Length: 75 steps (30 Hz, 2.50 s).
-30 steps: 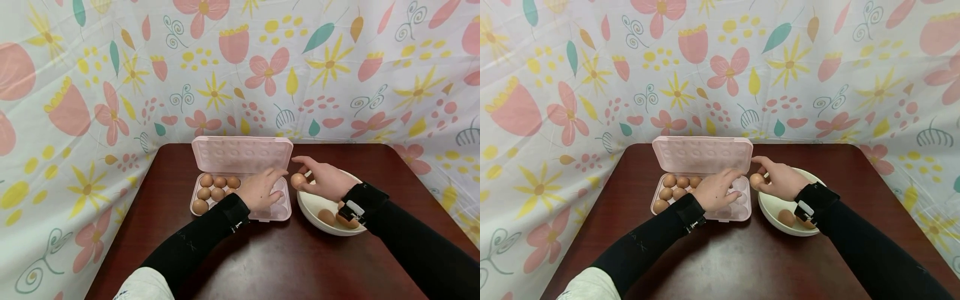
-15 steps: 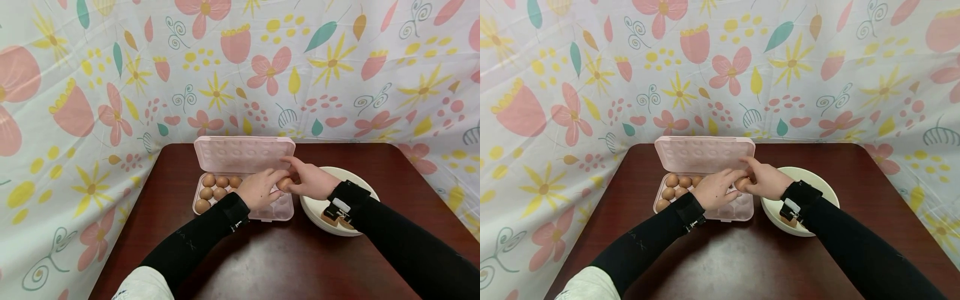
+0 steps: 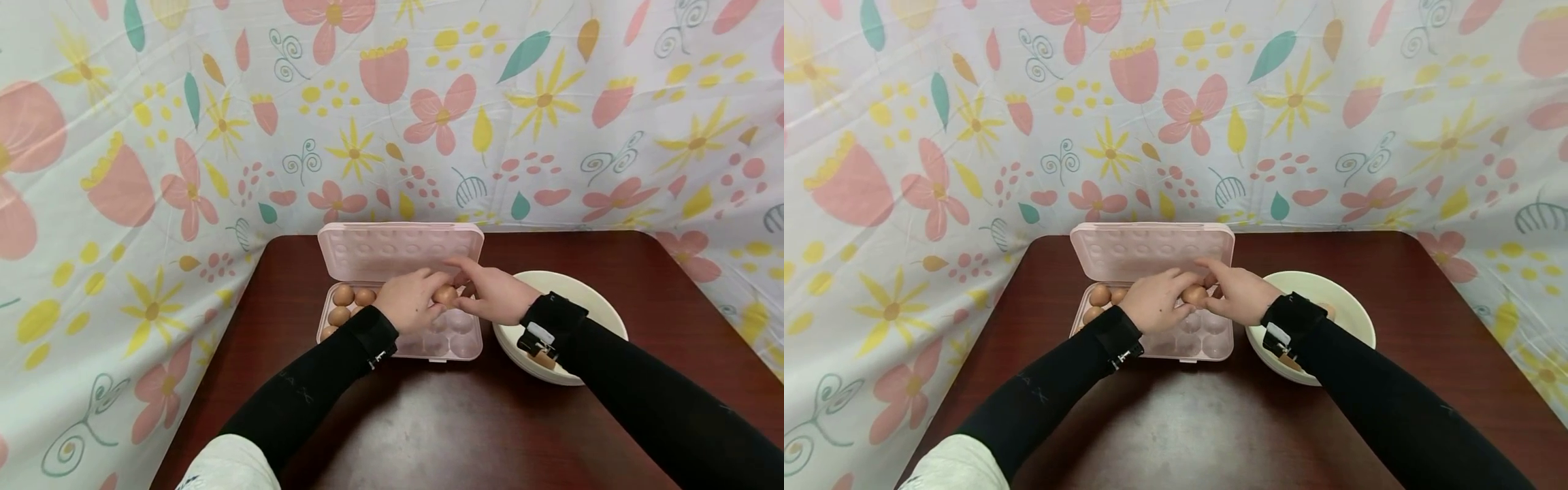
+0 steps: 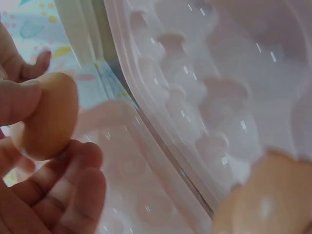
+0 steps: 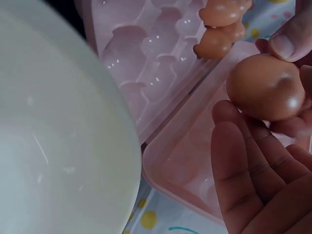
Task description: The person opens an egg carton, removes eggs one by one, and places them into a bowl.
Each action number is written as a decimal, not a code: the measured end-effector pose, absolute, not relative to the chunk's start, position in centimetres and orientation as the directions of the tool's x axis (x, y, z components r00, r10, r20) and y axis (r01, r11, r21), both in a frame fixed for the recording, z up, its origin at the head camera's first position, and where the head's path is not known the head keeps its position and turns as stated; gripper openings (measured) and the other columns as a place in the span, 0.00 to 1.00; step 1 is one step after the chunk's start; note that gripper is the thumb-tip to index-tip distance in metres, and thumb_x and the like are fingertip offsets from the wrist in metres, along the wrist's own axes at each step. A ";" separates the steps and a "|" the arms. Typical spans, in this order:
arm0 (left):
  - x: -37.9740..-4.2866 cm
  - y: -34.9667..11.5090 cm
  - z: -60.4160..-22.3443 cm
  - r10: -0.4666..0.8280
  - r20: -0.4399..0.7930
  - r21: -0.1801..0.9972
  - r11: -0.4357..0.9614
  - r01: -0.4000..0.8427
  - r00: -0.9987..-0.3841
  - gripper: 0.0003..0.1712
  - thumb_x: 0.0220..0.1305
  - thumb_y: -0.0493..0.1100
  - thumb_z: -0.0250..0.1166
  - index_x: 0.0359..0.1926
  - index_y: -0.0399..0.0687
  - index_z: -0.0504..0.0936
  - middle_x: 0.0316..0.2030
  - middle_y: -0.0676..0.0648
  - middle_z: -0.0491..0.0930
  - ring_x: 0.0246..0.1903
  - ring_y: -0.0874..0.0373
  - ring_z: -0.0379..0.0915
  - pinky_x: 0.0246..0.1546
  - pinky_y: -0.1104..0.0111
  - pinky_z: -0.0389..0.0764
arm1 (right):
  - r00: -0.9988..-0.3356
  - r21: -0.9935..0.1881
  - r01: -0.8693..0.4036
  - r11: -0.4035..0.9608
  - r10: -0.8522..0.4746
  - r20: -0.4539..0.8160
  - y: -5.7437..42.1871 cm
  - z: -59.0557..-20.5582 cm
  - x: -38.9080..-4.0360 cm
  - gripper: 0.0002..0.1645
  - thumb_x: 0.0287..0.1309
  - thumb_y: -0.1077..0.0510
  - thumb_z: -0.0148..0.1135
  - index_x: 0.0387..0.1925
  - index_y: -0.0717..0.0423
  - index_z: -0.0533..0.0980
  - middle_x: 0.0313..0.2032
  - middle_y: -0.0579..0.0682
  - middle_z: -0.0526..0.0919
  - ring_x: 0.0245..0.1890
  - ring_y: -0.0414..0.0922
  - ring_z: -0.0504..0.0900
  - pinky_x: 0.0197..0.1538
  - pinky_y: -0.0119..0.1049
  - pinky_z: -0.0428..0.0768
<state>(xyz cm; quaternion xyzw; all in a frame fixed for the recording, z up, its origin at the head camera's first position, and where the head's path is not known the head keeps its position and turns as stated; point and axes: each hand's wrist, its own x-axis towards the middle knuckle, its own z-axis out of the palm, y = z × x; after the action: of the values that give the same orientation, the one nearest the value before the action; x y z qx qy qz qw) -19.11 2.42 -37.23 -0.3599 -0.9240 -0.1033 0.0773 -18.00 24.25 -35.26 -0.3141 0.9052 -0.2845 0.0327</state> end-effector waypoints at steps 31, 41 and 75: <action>-21.6 0.8 -39.0 0.553 0.060 -0.023 0.833 0.553 -0.831 0.07 0.69 0.45 0.65 0.43 0.62 0.88 0.43 0.53 0.84 0.50 0.51 0.76 0.46 0.56 0.78 | -0.849 -0.548 -0.460 0.698 -0.527 0.041 27.0 -35.2 -16.8 0.37 0.66 0.58 0.61 0.74 0.52 0.60 0.41 0.41 0.84 0.38 0.39 0.81 0.46 0.43 0.78; -22.4 0.4 -40.1 0.567 0.079 -0.019 0.823 0.568 -0.820 0.17 0.69 0.43 0.65 0.57 0.61 0.84 0.48 0.53 0.85 0.54 0.52 0.75 0.47 0.58 0.79 | -0.863 -0.535 -0.432 0.726 -0.506 0.011 27.3 -35.2 -16.8 0.38 0.66 0.56 0.61 0.74 0.51 0.60 0.41 0.41 0.84 0.40 0.39 0.81 0.47 0.44 0.78; -18.2 5.9 -38.3 0.691 0.134 0.115 0.701 0.703 -0.711 0.27 0.65 0.57 0.62 0.65 0.64 0.76 0.58 0.58 0.77 0.49 0.59 0.79 0.36 0.59 0.79 | -0.927 -0.320 -0.254 0.913 -0.324 -0.187 36.4 -35.9 -16.8 0.20 0.64 0.50 0.63 0.55 0.54 0.79 0.45 0.50 0.82 0.41 0.47 0.79 0.47 0.46 0.75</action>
<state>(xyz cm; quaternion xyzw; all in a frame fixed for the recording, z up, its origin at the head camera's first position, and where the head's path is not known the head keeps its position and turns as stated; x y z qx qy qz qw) -18.22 5.93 -38.33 -0.3782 -0.9215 -0.0790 0.0401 -16.81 36.43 -35.93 -0.1490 0.9707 -0.1464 0.1188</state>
